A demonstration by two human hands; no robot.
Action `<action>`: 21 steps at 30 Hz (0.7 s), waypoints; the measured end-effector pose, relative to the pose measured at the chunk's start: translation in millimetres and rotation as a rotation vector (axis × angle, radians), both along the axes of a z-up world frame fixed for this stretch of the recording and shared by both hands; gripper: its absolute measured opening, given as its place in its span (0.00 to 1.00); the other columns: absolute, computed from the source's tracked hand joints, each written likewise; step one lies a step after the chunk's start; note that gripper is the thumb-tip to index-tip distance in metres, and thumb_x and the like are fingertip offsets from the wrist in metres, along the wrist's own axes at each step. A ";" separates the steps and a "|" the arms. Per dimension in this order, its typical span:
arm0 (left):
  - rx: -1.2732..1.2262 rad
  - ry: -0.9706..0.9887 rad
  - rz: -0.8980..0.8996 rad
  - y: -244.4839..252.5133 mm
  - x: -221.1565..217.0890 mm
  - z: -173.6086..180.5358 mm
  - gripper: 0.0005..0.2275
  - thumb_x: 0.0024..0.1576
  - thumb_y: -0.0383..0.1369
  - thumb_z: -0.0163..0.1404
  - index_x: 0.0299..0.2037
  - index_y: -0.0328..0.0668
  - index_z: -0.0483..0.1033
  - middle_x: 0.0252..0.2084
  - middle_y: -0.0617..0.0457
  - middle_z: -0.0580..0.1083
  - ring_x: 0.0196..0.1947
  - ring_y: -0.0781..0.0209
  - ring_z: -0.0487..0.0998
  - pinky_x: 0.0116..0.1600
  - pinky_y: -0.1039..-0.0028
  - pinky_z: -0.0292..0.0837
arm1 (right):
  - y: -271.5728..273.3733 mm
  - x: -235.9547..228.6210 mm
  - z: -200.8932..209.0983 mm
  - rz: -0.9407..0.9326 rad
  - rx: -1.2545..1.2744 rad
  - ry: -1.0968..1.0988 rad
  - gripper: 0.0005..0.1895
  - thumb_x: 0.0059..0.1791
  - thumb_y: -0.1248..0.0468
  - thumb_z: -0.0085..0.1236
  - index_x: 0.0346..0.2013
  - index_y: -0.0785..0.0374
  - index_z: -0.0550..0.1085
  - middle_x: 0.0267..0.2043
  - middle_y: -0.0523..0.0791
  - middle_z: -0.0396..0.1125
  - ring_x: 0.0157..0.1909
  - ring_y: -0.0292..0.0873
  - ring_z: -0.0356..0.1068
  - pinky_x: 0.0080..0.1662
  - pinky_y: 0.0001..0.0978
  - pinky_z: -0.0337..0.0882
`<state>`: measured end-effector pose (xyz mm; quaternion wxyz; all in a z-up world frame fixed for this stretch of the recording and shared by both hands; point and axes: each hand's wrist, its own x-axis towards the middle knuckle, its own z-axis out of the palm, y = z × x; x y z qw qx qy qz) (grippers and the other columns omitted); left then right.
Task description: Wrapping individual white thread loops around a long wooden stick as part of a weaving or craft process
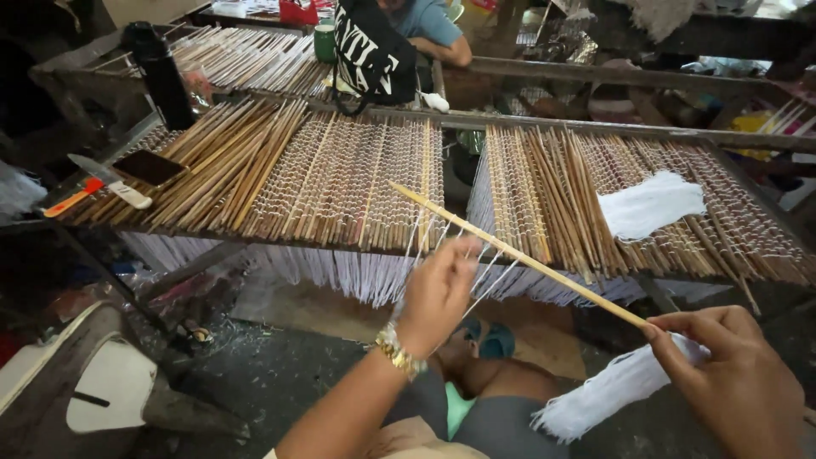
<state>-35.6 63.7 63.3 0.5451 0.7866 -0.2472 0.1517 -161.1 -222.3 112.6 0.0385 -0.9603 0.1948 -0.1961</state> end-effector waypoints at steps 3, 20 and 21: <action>-0.267 0.417 -0.372 -33.3 -16.7 -22.6 0.11 0.65 0.41 0.47 0.44 0.44 0.78 0.29 0.55 0.74 0.26 0.68 0.71 0.32 0.79 0.68 | -10.8 5.9 -13.4 0.177 0.152 -0.063 0.12 0.49 0.57 0.60 0.46 0.44 0.83 0.42 0.41 0.68 0.36 0.40 0.73 0.42 0.33 0.70; -0.286 0.520 -0.426 -72.9 -39.4 -15.2 0.15 0.57 0.40 0.55 0.52 0.46 0.79 0.49 0.58 0.78 0.44 0.71 0.75 0.50 0.78 0.72 | 57.4 -2.7 33.7 0.069 0.472 0.262 0.19 0.53 0.43 0.41 0.50 0.37 0.79 0.30 0.35 0.76 0.30 0.39 0.75 0.33 0.34 0.63; -0.192 0.405 -0.443 -71.9 -41.9 -14.9 0.13 0.58 0.40 0.55 0.47 0.43 0.81 0.46 0.55 0.80 0.44 0.66 0.79 0.49 0.73 0.75 | 56.9 -3.1 31.0 0.094 0.484 0.233 0.18 0.52 0.44 0.45 0.48 0.38 0.79 0.29 0.35 0.73 0.27 0.38 0.73 0.32 0.33 0.62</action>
